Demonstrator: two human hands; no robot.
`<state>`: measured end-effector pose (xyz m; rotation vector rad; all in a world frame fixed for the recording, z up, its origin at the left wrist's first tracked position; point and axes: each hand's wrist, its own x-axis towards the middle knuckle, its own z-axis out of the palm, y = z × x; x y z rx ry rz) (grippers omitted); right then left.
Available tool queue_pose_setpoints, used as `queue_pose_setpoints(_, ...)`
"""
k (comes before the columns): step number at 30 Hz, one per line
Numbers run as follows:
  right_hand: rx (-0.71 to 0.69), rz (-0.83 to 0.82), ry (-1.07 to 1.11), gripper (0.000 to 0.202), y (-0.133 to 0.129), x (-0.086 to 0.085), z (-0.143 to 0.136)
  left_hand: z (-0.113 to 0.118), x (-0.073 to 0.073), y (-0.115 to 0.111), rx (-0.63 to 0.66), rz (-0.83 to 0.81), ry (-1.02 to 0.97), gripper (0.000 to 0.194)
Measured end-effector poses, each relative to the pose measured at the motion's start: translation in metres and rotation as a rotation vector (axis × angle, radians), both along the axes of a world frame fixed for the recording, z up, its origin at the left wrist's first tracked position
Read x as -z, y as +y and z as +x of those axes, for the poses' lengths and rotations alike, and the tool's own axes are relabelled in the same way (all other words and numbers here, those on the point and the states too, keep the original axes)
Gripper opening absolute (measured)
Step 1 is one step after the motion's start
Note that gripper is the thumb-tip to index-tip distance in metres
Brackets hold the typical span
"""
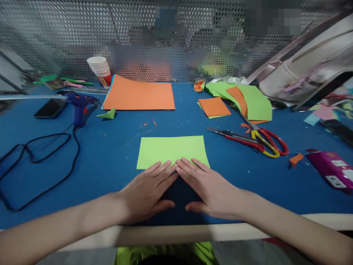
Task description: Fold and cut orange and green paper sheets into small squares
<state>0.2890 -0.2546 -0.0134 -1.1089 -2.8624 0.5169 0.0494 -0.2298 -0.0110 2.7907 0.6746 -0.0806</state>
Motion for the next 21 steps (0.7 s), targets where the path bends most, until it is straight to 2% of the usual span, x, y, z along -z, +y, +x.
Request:
queue_pose_setpoints(3, 0.030, -0.061, -0.036, 0.091, 0.000, 0.003, 0.004, -0.006, 0.010, -0.003, -0.004, 0.044, 0.000, 0.070)
queue_pose_setpoints(7, 0.052, -0.025, -0.022, 0.086, -0.005, 0.009, 0.021, -0.026, 0.020, -0.010, -0.038, 0.182, -0.045, 0.072)
queue_pose_setpoints(9, 0.055, 0.022, -0.027, 0.084, -0.008, 0.012, 0.029, -0.038, 0.018, -0.014, -0.062, 0.240, -0.065, 0.071)
queue_pose_setpoints(13, 0.072, 0.119, -0.056, 0.085, -0.014, 0.014, 0.043, -0.057, 0.003, -0.020, -0.098, 0.281, -0.081, 0.068)
queue_pose_setpoints(16, 0.108, 0.164, -0.069, 0.086, -0.020, 0.014, 0.053, -0.065, -0.004, -0.023, -0.145, 0.261, -0.066, 0.067)
queue_pose_setpoints(21, 0.163, 0.240, -0.091, 0.087, -0.028, 0.014, 0.069, -0.072, -0.007, -0.026, -0.207, 0.210, -0.030, 0.065)
